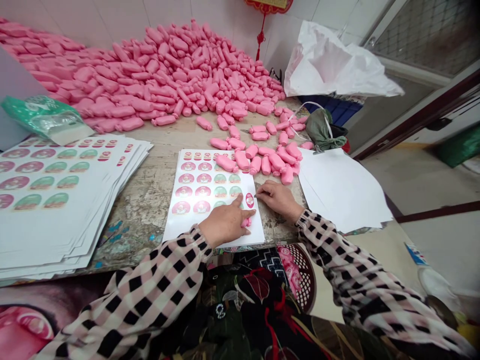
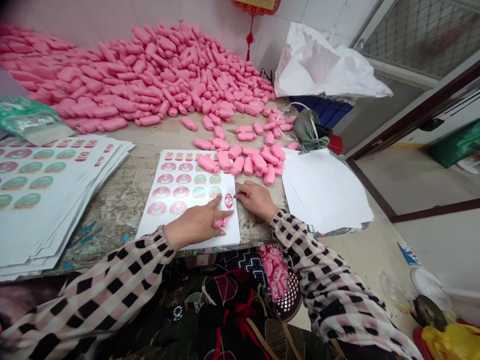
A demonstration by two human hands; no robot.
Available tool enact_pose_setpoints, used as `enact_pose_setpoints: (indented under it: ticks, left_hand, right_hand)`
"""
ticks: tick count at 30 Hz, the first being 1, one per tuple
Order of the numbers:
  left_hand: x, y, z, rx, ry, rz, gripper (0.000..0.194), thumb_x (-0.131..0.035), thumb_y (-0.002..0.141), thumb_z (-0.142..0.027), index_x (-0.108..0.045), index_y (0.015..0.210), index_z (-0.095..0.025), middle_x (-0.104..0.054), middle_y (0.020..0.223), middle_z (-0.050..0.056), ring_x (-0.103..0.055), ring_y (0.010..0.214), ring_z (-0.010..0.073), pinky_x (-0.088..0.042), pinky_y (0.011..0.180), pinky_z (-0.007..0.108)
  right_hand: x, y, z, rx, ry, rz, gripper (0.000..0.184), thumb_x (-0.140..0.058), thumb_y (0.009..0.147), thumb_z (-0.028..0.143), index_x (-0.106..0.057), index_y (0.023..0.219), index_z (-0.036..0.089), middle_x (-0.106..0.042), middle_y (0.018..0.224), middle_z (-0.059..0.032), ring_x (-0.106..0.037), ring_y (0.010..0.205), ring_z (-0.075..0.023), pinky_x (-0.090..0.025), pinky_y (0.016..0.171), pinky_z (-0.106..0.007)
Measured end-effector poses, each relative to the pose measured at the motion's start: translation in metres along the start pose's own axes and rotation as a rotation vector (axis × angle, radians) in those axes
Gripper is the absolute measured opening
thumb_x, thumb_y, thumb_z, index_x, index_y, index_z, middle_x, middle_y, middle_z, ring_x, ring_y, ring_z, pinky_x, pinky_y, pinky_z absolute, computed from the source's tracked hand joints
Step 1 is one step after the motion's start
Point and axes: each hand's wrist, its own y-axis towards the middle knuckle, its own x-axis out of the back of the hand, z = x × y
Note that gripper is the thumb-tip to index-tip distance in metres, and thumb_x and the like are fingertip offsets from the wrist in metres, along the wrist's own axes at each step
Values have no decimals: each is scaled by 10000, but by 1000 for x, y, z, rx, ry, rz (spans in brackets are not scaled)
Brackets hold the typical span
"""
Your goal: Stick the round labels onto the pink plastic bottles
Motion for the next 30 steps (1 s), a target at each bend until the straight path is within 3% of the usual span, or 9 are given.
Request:
enact_pose_setpoints:
  ticks: [8,13,18,25,30]
  left_hand:
    - [-2,0,2,-6,-18,-11,610,-527,763,-524,-381,1341,-393,-117,1520,58,-584,1019,302,-457,836,390]
    - [-1,-1,2,3,-8,12,611,-520,772,-524,-367,1348,-393,-66,1527,45,-572,1041,289,-443,860,379]
    - [2,-2,0,0,-17,16,610,-520,772,-526,-375,1347,-383,-80,1526,49,-579,1025,288,-443,850,380]
    - [3,-1,0,-3,-24,15,616,-527,771,-512,-373,1351,-372,-106,1520,66,-576,1023,295,-448,832,388]
    - [4,3,2,-24,-44,44,644,-557,745,-520,-366,1347,-397,-62,1526,55,-574,1027,293,-445,840,389]
  right_hand:
    - [-1,-1,5,-45,-20,-51,139,-532,848,301,-641,847,215,-601,850,-13,-542,767,-134,-358,633,-249]
    - [5,4,2,34,-79,15,140,-537,843,296,-653,858,221,-598,864,-21,-536,801,-146,-352,636,-252]
    - [6,10,-6,64,37,95,98,-575,813,266,-655,815,210,-609,829,-12,-541,776,-141,-378,665,-251]
    - [-8,-3,-8,-23,287,21,89,-587,793,267,-639,785,195,-615,798,-5,-555,743,-134,-409,703,-272]
    - [-19,-11,1,-200,348,-97,112,-598,769,294,-611,756,183,-606,733,5,-541,688,-134,-404,659,-267]
